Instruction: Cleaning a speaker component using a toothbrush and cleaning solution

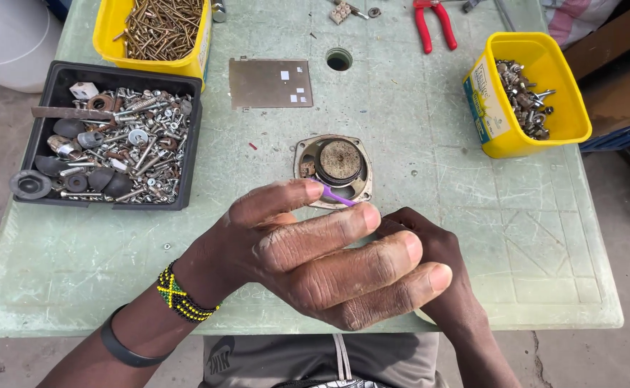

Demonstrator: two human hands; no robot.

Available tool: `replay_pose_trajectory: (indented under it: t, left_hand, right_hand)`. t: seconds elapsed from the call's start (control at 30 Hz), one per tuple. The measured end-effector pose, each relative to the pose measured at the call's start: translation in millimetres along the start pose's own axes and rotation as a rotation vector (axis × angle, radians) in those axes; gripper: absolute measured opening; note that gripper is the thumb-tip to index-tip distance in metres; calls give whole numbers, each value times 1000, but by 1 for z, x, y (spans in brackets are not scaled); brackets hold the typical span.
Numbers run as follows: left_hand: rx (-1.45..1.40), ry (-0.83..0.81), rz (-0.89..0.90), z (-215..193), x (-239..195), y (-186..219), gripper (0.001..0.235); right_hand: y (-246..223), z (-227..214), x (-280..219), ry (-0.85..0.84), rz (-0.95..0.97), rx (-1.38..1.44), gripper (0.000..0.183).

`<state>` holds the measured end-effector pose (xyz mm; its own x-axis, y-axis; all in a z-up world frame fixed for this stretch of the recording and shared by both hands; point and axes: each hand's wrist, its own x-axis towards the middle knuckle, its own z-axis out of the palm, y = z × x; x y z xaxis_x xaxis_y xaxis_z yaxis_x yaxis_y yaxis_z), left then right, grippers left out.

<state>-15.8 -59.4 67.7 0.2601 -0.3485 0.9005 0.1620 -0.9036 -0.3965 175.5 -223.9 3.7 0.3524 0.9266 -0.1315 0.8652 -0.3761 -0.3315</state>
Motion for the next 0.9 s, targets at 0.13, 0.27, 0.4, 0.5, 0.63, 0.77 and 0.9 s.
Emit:
replay_pose_trajectory:
  t: [0.13, 0.27, 0.4, 0.5, 0.63, 0.77, 0.9]
  left_hand:
    - [-93, -82, -122, -1, -9, -3, 24]
    - [-714, -269, -836, -6, -18, 3, 92]
    - [-917, -340, -968, -6, -42, 9, 110]
    - [-774, -386, -771, -12, -50, 9, 99]
    - [-546, -613, -541, -9, -57, 0, 102]
    - [-608, -750, -544, 10, -68, -1, 132]
    - [-712, -755, -568, 17, -74, 0, 136]
  right_hand:
    - [6, -5, -8, 181, -202, 45, 32]
    - [-14, -9, -6, 198, -229, 230, 45]
    - [-15, -2, 1, 139, -307, 205, 47]
    - [-16, -16, -5, 155, -195, 189, 46]
    - [-13, -10, -1, 177, -232, 118, 47]
    - [-21, -4, 7, 253, -273, 113, 49]
    - [-19, -17, -7, 207, -125, 150, 45]
